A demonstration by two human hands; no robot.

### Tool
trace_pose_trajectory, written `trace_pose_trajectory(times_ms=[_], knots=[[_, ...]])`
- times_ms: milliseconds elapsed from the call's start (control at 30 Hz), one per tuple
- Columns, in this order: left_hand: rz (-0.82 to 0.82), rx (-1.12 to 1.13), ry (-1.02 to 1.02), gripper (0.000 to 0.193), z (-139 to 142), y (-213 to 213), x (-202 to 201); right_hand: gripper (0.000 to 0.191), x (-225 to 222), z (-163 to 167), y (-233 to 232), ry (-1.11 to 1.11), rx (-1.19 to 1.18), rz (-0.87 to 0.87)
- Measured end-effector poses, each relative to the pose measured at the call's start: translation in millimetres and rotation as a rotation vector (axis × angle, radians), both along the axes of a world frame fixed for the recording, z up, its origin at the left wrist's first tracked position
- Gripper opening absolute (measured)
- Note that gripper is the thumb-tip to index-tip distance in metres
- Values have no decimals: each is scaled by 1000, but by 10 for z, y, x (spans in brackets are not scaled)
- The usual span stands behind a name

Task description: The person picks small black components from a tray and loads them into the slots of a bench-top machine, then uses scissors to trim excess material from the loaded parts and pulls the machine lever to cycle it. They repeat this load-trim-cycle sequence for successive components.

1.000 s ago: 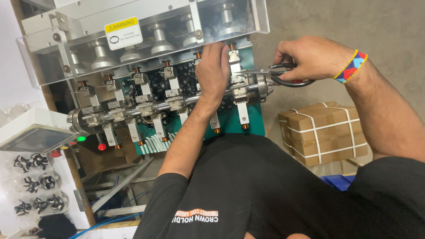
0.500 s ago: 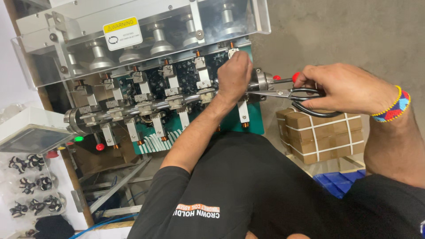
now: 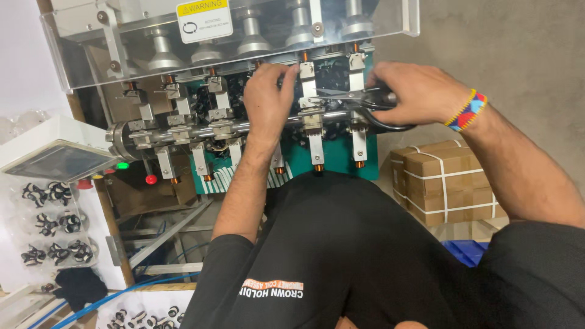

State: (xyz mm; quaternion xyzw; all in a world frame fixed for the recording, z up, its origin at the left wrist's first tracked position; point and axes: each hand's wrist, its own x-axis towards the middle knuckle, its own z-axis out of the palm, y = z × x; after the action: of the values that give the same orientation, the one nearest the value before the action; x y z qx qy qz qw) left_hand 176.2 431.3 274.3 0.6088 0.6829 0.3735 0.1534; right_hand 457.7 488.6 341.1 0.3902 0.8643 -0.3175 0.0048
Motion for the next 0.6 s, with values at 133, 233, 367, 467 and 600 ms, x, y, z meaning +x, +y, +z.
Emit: trace_pose_trajectory(times_ms=[133, 233, 367, 467, 600], knots=[[-57, -186, 65, 24, -182, -18, 14, 52, -445, -229, 136, -110, -58, 81], [-59, -168, 25, 20, -274, -11, 7, 50, -531, -238, 127, -93, -69, 87], [37, 99, -28, 13, -249, 66, 37, 43, -332, -107, 6, -132, -132, 62], [5, 191, -73, 9, -195, 75, 184, 41, -136, -2, -119, -82, -139, 119], [-49, 129, 7, 8, -235, -125, 382, 39, 136, 102, -333, -169, -235, 63]])
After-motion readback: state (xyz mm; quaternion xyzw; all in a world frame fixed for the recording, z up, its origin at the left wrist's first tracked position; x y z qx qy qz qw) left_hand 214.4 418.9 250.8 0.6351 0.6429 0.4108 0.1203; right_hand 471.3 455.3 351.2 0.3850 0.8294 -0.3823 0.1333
